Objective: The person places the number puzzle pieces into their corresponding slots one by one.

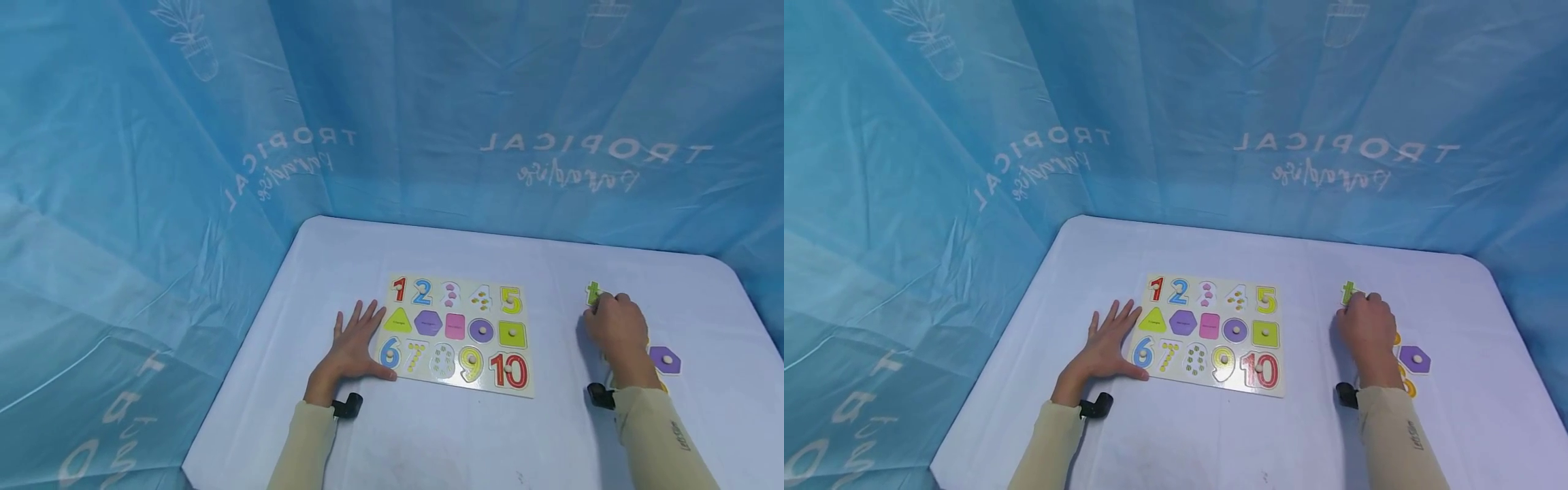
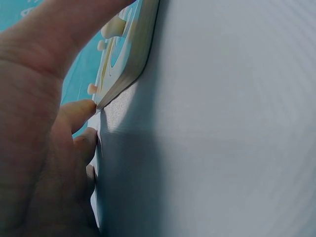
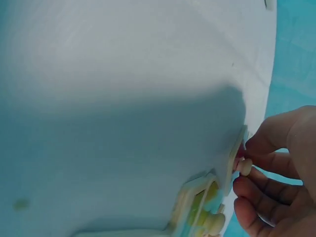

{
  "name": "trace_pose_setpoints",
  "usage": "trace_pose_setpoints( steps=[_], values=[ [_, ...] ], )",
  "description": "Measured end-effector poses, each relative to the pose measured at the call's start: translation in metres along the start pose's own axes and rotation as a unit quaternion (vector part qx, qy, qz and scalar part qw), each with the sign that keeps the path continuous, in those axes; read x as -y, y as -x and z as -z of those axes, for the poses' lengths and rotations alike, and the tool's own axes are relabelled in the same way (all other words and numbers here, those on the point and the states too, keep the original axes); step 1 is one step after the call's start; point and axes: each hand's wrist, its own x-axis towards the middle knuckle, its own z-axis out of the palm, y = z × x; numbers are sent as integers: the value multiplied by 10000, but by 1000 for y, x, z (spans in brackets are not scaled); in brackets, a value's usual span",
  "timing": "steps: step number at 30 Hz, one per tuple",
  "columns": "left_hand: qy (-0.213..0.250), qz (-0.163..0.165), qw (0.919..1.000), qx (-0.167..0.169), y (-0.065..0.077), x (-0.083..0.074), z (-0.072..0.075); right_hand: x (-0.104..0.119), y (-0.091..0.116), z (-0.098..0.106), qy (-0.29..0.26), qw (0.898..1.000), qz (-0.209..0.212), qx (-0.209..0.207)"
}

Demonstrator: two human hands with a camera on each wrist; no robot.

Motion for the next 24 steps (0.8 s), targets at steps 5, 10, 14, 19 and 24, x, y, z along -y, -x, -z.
trace_pose_setpoints(
  steps=[5,10,14,19,24],
  values=[
    [-52,21,10000,20,-1,-1,-1,-3,2,-1,-166,9997,-159,103],
    [-102,41,9999,48,-1,-1,-1,-8,3,-1,-407,9991,-70,75],
    [-99,54,9999,53,-1,-2,0,-10,2,2,-502,9987,18,64],
    [-127,117,9998,107,-2,-4,1,-8,2,4,-534,9984,-87,160],
    [-201,138,9996,115,-1,-4,0,-2,1,5,-566,9983,0,129]
  ],
)
